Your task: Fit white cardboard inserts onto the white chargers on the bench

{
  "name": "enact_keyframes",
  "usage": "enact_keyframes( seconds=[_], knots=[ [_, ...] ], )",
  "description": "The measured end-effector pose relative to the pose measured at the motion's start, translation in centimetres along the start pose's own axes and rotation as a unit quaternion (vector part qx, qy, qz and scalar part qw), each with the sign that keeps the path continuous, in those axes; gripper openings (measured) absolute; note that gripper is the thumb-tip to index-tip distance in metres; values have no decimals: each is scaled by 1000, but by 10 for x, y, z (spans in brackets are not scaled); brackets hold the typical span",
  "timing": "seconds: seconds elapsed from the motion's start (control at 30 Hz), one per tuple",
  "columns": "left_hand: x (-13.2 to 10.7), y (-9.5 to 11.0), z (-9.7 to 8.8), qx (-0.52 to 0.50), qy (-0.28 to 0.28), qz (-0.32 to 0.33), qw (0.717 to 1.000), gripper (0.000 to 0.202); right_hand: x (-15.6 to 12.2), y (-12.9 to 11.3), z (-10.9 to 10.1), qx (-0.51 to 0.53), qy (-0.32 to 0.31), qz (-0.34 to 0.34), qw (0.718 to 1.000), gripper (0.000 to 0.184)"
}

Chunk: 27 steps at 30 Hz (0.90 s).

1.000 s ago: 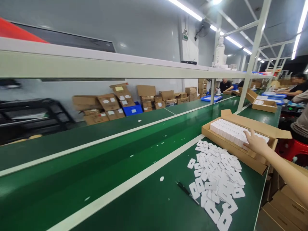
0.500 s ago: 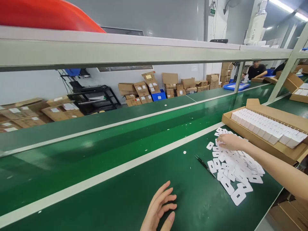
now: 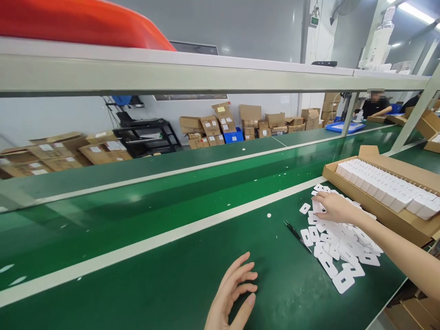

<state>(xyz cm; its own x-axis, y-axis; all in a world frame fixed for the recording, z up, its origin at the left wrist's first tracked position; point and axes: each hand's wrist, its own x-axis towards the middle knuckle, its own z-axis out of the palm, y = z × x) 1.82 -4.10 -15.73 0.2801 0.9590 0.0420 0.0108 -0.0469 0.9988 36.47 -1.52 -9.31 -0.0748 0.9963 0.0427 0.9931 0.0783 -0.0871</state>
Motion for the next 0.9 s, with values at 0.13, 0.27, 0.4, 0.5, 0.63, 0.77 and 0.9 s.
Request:
enact_keyframes(
  seconds=[0.13,0.27,0.4,0.5,0.63,0.77,0.9],
  knots=[
    [1,2,-5,-29,-75,-26,996,37,-25,-69,-11,72,48,-139,986,47],
    [-3,3,-5,-91,-150,-60,983,39,-45,-132,2,126,103,-297,941,46],
    [-7,3,0,-139,-124,-54,981,39,-44,-159,27,127,127,-362,915,45],
    [-6,6,3,-124,-100,-61,985,41,-40,-166,43,171,140,-371,902,45],
    [-5,11,4,-145,-126,-105,976,39,-39,-167,56,256,151,-343,891,49],
    [-7,9,1,-182,-163,-131,961,28,-39,-162,63,304,167,-322,881,52],
    [-8,9,-4,-175,-195,-102,960,32,-37,-158,68,320,168,-323,874,56]
  ],
)
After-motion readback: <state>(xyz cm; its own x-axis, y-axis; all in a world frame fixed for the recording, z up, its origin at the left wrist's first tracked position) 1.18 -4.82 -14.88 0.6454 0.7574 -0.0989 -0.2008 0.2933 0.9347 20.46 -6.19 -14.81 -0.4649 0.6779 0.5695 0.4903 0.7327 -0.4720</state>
